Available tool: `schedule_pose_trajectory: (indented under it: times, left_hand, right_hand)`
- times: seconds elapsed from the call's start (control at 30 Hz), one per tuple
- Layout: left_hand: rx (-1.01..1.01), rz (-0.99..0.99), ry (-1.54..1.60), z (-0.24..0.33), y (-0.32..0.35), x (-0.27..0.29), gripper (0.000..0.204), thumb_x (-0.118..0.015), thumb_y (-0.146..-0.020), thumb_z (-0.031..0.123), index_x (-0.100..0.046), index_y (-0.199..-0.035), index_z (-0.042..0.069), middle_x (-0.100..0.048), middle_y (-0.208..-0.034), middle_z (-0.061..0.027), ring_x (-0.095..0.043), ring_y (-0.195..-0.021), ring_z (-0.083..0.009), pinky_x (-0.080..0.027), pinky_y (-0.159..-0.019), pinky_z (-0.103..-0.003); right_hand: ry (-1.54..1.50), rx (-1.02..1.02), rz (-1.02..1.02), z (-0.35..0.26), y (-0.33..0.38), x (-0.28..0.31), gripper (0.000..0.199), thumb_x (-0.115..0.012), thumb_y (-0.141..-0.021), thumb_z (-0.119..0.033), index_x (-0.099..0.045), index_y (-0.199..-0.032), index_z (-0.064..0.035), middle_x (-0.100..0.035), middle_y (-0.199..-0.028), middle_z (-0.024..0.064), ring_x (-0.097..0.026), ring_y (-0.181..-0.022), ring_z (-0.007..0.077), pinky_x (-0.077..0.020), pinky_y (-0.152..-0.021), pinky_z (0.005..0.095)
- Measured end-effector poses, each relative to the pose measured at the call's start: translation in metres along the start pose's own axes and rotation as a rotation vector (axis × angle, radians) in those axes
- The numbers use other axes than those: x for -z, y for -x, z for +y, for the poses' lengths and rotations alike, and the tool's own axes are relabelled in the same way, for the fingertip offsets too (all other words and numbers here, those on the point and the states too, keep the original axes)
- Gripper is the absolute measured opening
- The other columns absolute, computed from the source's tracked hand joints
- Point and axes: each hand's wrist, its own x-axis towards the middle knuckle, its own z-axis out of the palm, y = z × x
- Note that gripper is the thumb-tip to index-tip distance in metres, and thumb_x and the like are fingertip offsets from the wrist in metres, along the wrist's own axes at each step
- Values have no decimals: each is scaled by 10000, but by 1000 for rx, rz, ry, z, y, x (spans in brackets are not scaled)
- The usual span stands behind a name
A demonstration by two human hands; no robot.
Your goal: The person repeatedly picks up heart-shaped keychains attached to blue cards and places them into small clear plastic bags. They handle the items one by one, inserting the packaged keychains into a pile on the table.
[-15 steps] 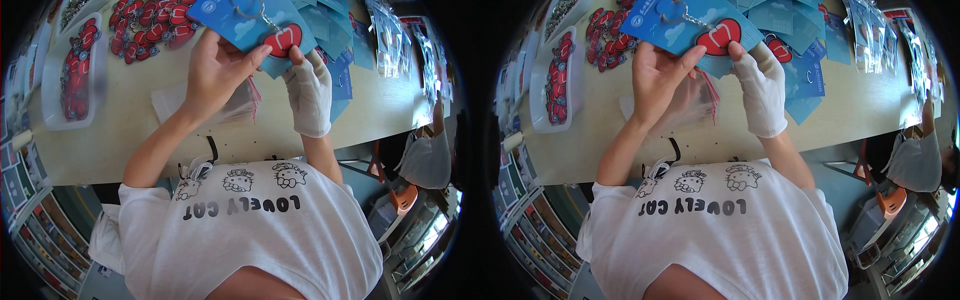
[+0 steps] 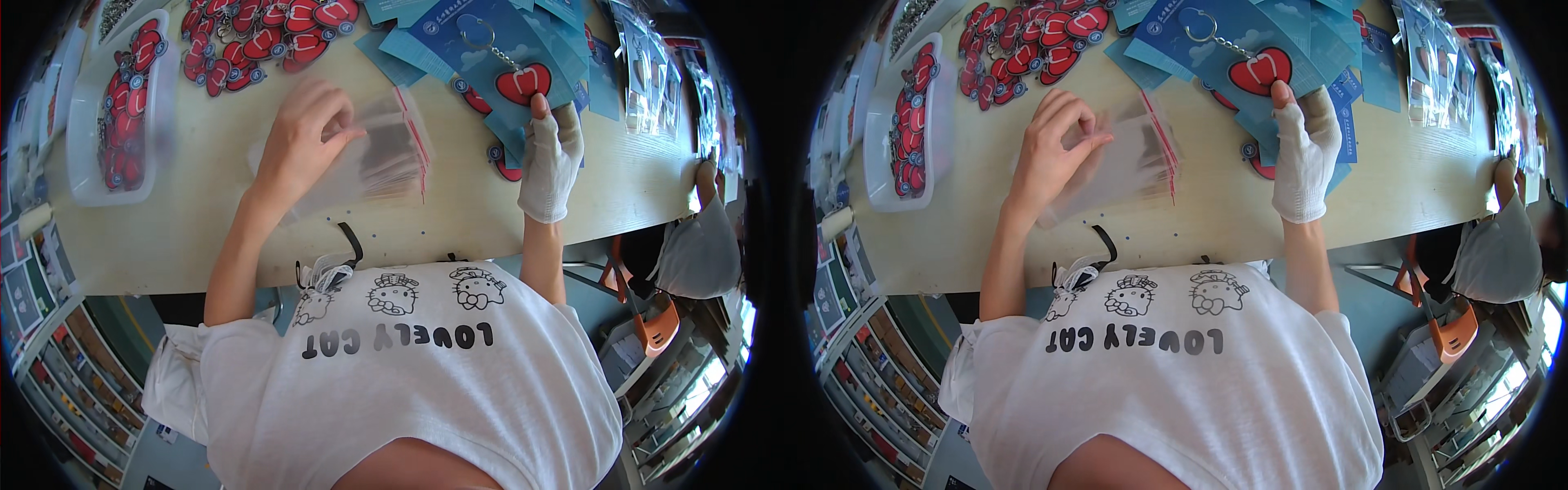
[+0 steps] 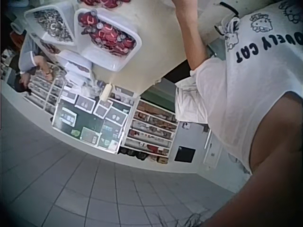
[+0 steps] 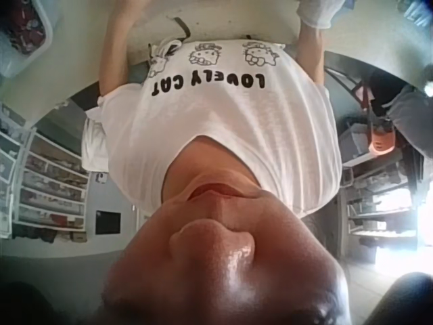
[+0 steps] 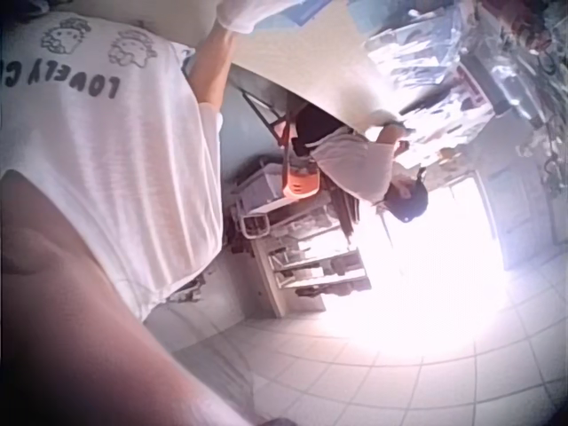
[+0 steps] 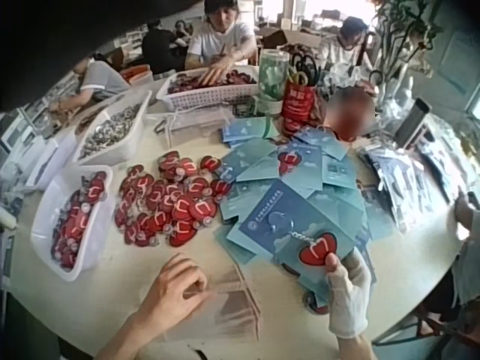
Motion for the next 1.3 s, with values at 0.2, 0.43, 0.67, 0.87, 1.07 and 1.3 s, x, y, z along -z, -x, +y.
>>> schedule_pose_trajectory:
  times: [0.2, 0.43, 0.67, 0.87, 1.07, 1.3]
  left_hand:
    - [116, -99, 320, -18, 5, 7, 125, -741, -729, -5, -646, -810, -10, -598, -773, -29, -549, -722, -103, -462, -670, -239]
    - [443, -236, 763, -15, -9, 23, 127, -725, -809, 123, -682, -809, 4, -641, -688, -23, -575, -613, -78, -390, -543, -202]
    - [508, -282, 836, -6, -18, 26, 110, -724, -802, 95, -664, -814, 4, -662, -736, -47, -621, -651, -97, -455, -605, -214]
    - [450, -336, 883, 0, -22, 18, 101, -724, -801, 76, -660, -803, -3, -670, -752, -47, -623, -661, -92, -477, -633, -214]
    - [301, -380, 715, 11, -35, 0, 158, -753, -777, 64, -667, -866, -35, -682, -792, -35, -609, -719, -54, -479, -676, -197]
    - [396, -465, 847, 8, -41, -1, 190, -764, -773, 89, -675, -898, -25, -691, -831, -42, -618, -742, -59, -487, -694, -198]
  right_hand:
    - [89, 35, -109, -1, -4, 20, 306, -562, -917, -123, -571, -1178, 34, -619, -964, 17, -489, -809, 59, -411, -745, 206]
    - [328, 64, -327, -22, -17, 19, 310, -537, -927, -140, -565, -1178, 39, -605, -935, 11, -486, -780, 51, -429, -697, 212]
    - [252, -22, -508, -29, -23, 30, 332, -531, -916, -139, -554, -1204, 25, -608, -966, 12, -501, -806, 45, -434, -695, 197]
    - [404, -79, -709, -39, -37, 37, 342, -470, -875, -35, -537, -1200, 47, -616, -969, 29, -519, -788, 69, -456, -712, 227]
    - [499, -82, -932, -43, -35, -4, 348, -478, -827, 32, -539, -1168, 54, -658, -940, 72, -560, -796, 92, -474, -720, 255]
    - [244, -240, -556, -43, -16, -14, 228, -532, -808, 70, -586, -1029, 59, -680, -931, 124, -622, -751, 83, -491, -656, 214]
